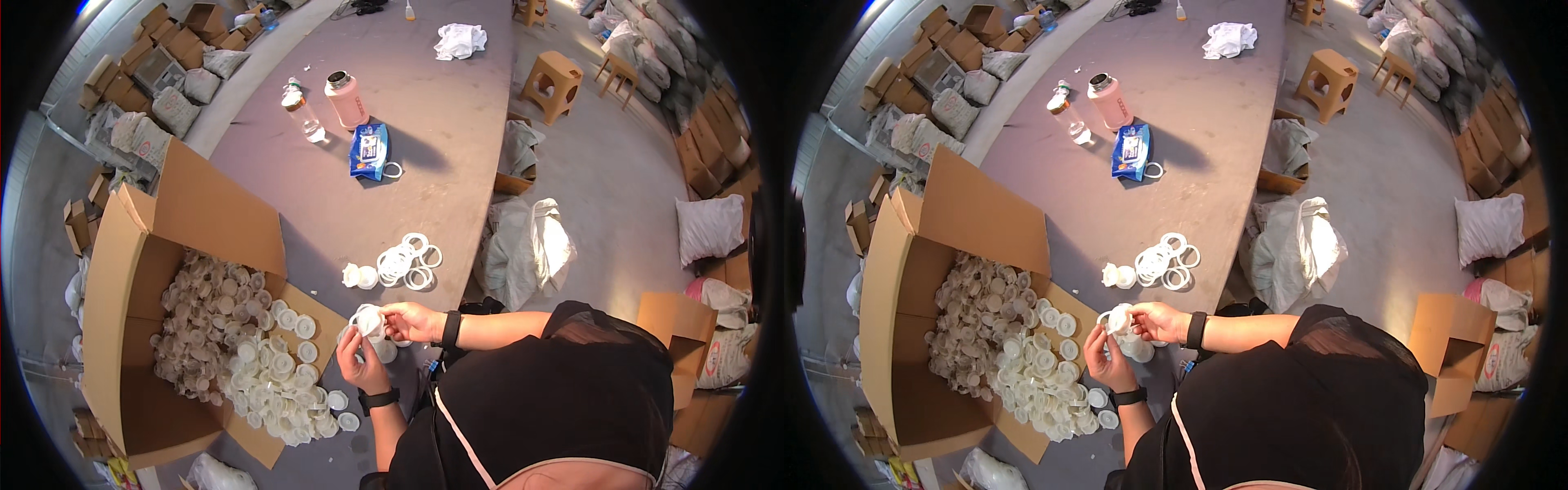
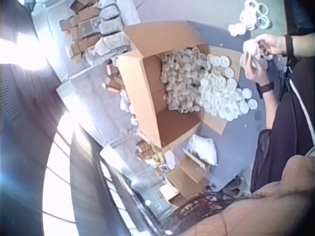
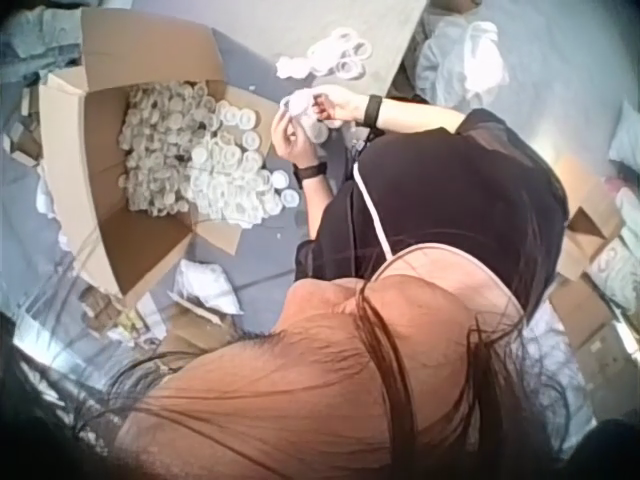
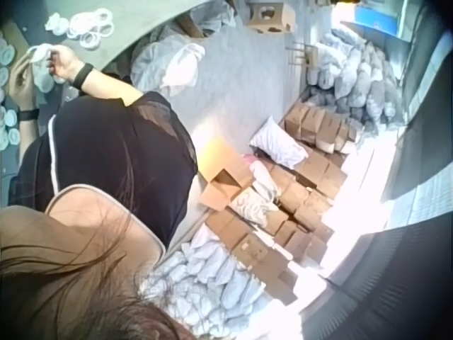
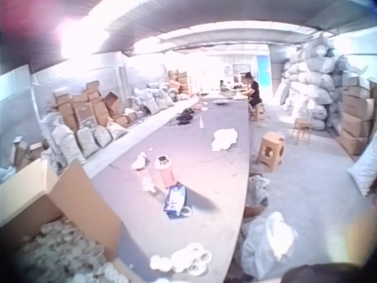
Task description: Assembling small white plastic components by fitting rings onto caps.
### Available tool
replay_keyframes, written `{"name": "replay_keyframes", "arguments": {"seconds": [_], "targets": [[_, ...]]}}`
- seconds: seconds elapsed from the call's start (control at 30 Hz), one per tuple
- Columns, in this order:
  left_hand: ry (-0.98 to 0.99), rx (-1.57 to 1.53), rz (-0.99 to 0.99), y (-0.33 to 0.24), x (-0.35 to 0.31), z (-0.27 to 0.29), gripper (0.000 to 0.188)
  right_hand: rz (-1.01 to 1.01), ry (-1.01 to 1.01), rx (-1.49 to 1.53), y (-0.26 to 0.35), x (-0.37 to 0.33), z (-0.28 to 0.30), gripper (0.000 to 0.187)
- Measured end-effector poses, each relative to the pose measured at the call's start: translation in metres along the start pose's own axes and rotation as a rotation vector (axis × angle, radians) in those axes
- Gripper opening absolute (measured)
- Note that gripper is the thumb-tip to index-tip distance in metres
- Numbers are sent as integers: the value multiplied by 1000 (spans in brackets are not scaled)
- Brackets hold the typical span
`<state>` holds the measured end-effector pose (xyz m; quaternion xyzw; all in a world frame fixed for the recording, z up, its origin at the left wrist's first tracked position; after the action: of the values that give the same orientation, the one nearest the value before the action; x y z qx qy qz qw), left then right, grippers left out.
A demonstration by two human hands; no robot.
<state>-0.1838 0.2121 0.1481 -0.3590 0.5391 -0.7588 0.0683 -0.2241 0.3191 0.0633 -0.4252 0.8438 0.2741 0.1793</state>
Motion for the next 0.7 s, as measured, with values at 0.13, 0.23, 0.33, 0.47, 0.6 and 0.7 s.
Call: {"name": "replay_keyframes", "arguments": {"seconds": [0.13, 0.23, 0.33, 0.47, 0.6, 0.7], "targets": [[-3, 34, -27, -7, 0, 11, 17, -23, 20, -27, -10, 0, -9, 19], [14, 99, -72, -5, -5, 19, 19, -12, 85, -18, -7, -9, -26, 21], [61, 162, -138, -15, -5, 22, 19, 67, 54, -72, -1, -17, -37, 17], [77, 180, -147, -21, -5, 25, 16, 135, 61, -149, -5, -16, -38, 14], [63, 104, -48, -18, -8, 27, 12, 215, 71, -193, -3, -20, -43, 13], [14, 84, 10, -18, -11, 28, 11, 261, 89, -231, -3, -26, -53, 15]]}}
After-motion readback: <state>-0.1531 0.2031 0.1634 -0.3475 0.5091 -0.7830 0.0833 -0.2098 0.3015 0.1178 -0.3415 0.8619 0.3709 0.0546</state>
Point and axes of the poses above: each hand's wrist, its own x-axis towards the middle knuckle, its own z-axis out of the back of the hand, y = z × x, the point moved 6 cm from there along x, towards the middle knuckle, and after that the axes turned 7 degrees about -y, right-handed, at the moved point
